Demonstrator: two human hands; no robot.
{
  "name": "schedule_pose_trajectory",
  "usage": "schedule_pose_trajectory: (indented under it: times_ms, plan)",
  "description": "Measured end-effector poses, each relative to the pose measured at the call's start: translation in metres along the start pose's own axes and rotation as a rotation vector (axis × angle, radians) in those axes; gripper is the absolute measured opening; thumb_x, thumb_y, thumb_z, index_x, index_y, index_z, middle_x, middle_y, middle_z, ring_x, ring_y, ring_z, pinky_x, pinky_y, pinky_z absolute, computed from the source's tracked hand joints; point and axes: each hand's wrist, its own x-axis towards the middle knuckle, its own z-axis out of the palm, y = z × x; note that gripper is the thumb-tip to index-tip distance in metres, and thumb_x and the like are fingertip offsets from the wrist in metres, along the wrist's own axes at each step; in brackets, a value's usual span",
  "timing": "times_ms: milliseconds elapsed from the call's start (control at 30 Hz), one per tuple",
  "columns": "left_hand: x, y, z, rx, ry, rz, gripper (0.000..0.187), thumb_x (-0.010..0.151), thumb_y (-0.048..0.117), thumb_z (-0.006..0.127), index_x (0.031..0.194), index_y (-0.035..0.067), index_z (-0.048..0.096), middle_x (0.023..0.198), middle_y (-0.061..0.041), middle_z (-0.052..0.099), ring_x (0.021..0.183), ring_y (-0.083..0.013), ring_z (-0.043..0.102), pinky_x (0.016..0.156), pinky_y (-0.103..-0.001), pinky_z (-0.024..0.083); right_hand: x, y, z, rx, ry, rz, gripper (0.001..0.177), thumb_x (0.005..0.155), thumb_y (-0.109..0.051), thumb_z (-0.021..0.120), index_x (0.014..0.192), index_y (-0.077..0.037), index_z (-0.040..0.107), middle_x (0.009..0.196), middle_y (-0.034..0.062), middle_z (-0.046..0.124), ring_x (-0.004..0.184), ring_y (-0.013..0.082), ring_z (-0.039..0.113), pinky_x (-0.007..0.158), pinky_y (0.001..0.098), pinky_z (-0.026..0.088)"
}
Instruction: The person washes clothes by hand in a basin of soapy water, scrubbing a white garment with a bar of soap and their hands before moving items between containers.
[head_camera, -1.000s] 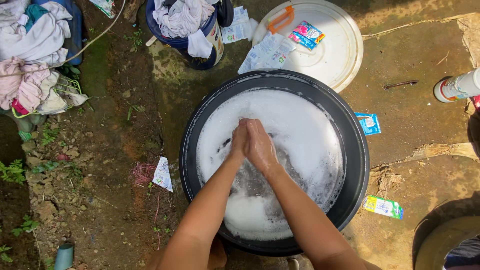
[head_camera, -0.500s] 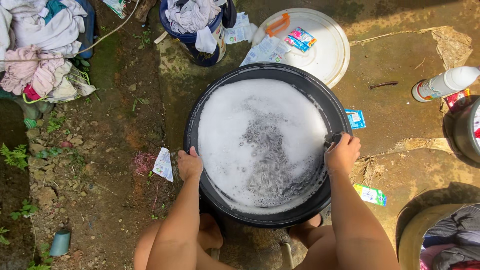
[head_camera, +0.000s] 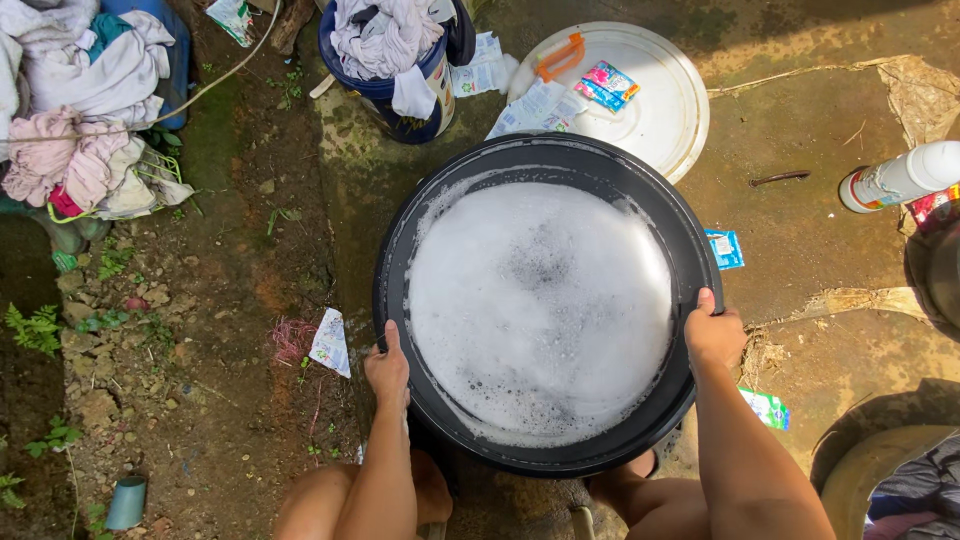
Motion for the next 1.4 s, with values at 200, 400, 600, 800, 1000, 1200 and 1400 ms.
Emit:
schedule_pose_trajectory:
  times_ms: [200,400,600,800,1000,1200,1400]
  plan:
    - [0.024,0.022,0.02,0.024,0.06,0.055,0.078,0.093,0.069,0.072,0.113,-0.006,0.063,0.094,-0.013,0.069,0.09,-0.0257,0.065,0.084,-0.042,0.051,0.021,-0.028,0.011,0.043,0.066,-0.004,0.064,0.101,-0.056,0.062,0.118,0.006,0.066,0.112,0.0306,0.069,0.107,0.0472,0.065,0.092,0.0524,0.049]
    - [0.034,0.081,0.041,-0.068,-0.016,0.027,0.065,0.088,0.063,0.067,0.106,0.001,0.075,0.086,-0.013,0.072,0.084,-0.0264,0.067,0.079,-0.043,0.052,0.045,-0.055,0.03,0.105,0.066,0.062,0.06,0.099,-0.055,0.065,0.112,0.003,0.07,0.11,0.0281,0.071,0.107,0.0451,0.067,0.093,0.0507,0.05]
    - [0.084,0.142,0.07,0.036,-0.044,0.016,0.07,0.09,0.066,0.065,0.1,-0.003,0.076,0.075,-0.01,0.063,0.072,-0.0256,0.06,0.069,-0.049,0.049,0.078,-0.081,0.061,0.23,0.109,0.052,0.058,0.096,-0.055,0.068,0.105,0.002,0.072,0.105,0.0267,0.072,0.102,0.0425,0.068,0.091,0.0483,0.051]
    - [0.122,0.174,0.093,0.145,-0.058,0.195,0.076,0.093,0.068,0.064,0.086,-0.007,0.073,0.068,-0.01,0.062,0.066,-0.022,0.06,0.066,-0.041,0.049,0.101,-0.113,0.066,0.227,0.078,0.053,0.058,0.1,-0.053,0.067,0.101,0.005,0.069,0.1,0.0276,0.072,0.097,0.0426,0.069,0.089,0.0487,0.051]
    - [0.127,0.179,0.096,0.021,-0.096,0.222,0.069,0.094,0.065,0.064,0.087,-0.003,0.072,0.069,-0.005,0.059,0.068,-0.0219,0.055,0.065,-0.047,0.047,0.112,-0.115,0.079,0.165,0.137,-0.016,0.059,0.101,-0.052,0.066,0.102,0.008,0.068,0.101,0.0302,0.07,0.1,0.0465,0.067,0.089,0.0499,0.05]
    - [0.078,0.193,0.103,0.574,0.132,0.537,0.065,0.112,0.05,0.052,0.136,-0.01,0.052,0.137,-0.031,0.052,0.127,-0.0424,0.051,0.1,-0.051,0.045,0.116,-0.096,0.084,0.521,-0.009,-0.103,0.054,0.101,-0.052,0.063,0.1,0.002,0.065,0.088,0.0164,0.067,0.08,0.0276,0.063,0.075,0.0424,0.051]
    - [-0.099,0.168,0.211,0.752,-0.257,1.091,0.087,0.081,0.007,0.066,0.157,-0.002,0.025,0.159,-0.033,0.004,0.146,-0.0494,0.003,0.115,-0.063,0.013,0.161,-0.03,0.048,0.823,-0.365,0.085,0.044,0.101,-0.056,0.054,0.103,-0.012,0.053,0.087,0.0055,0.061,0.071,0.0183,0.06,0.06,0.0369,0.051]
